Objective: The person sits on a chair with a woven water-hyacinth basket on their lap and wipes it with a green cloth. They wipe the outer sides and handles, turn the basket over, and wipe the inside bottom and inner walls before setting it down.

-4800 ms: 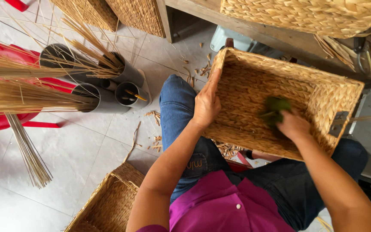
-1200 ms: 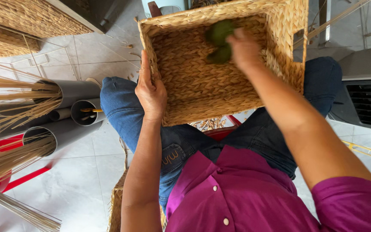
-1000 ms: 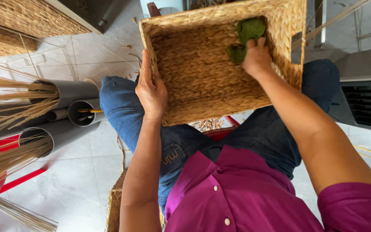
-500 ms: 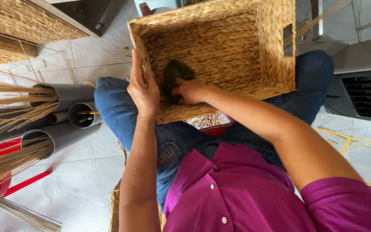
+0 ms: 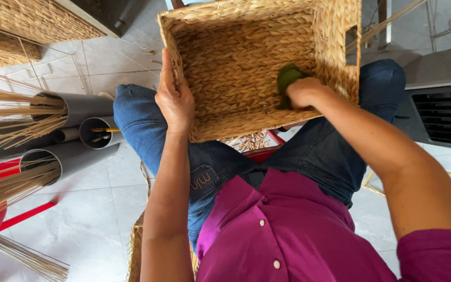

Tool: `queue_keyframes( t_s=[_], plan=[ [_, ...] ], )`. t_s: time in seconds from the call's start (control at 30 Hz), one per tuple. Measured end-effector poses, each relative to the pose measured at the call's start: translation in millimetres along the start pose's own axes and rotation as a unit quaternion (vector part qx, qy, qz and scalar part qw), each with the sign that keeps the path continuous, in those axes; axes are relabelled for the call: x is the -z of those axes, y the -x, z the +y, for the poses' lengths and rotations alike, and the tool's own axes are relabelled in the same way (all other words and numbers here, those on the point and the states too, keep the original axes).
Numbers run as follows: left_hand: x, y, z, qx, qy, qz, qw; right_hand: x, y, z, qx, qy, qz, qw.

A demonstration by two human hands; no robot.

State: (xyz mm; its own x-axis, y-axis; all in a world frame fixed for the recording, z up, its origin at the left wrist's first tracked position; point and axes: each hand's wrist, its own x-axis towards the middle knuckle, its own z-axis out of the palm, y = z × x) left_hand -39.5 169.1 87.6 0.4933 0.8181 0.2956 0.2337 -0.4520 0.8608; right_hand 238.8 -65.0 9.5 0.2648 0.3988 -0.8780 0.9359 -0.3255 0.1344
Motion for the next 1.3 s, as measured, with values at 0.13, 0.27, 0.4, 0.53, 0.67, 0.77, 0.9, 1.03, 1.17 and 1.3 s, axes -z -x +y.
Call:
queue_keyframes(
  t_s=[0.13, 0.27, 0.4, 0.53, 0.67, 0.77, 0.9, 1.03, 1.17, 1.3],
  plan=[
    [1.0, 2.0, -3.1, 0.01, -0.013, 0.0, 1.0, 30.0, 0.3, -70.5, 0.136, -0.18, 0.113, 0.968],
    [1.7, 1.7, -4.9, 0.019, 0.021, 0.011, 1.0, 53.5, 6.2, -119.7, 0.228, -0.187, 0.128, 0.947],
    [3.0, 2.5, -6.1, 0.009, 0.005, 0.016, 1.0, 45.9, 16.0, -92.3, 0.183, -0.233, 0.117, 0.948],
    [7.9, 13.6, -8.9, 0.024, -0.041, -0.009, 0.999, 9.9, 28.0, -7.5, -0.042, -0.135, 0.09, 0.986],
    [7.5, 25.5, -14.1, 0.012, -0.015, -0.022, 1.0, -25.8, 33.4, 33.0, -0.01, -0.107, 0.22, 0.969],
    [9.8, 29.0, -17.3, 0.052, 0.033, -0.027, 0.998, -33.3, 38.1, 29.0, 0.001, -0.17, 0.229, 0.959],
    [25.2, 36.7, -12.0, 0.083, 0.075, -0.03, 0.993, -37.1, 63.4, 10.7, -0.006, -0.229, 0.261, 0.938],
    [52.7, 39.7, 4.8, 0.028, 0.186, -0.04, 0.981, -48.3, 98.8, -12.0, 0.02, -0.26, 0.337, 0.905],
    [86.9, 21.8, 30.6, -0.034, 0.18, -0.055, 0.982, -51.7, 130.9, -38.1, 0.061, -0.297, 0.387, 0.871],
    [130.6, -2.6, 66.4, -0.053, 0.1, -0.068, 0.991, -48.6, 164.6, -74.1, 0.103, -0.314, 0.404, 0.853]
  ],
)
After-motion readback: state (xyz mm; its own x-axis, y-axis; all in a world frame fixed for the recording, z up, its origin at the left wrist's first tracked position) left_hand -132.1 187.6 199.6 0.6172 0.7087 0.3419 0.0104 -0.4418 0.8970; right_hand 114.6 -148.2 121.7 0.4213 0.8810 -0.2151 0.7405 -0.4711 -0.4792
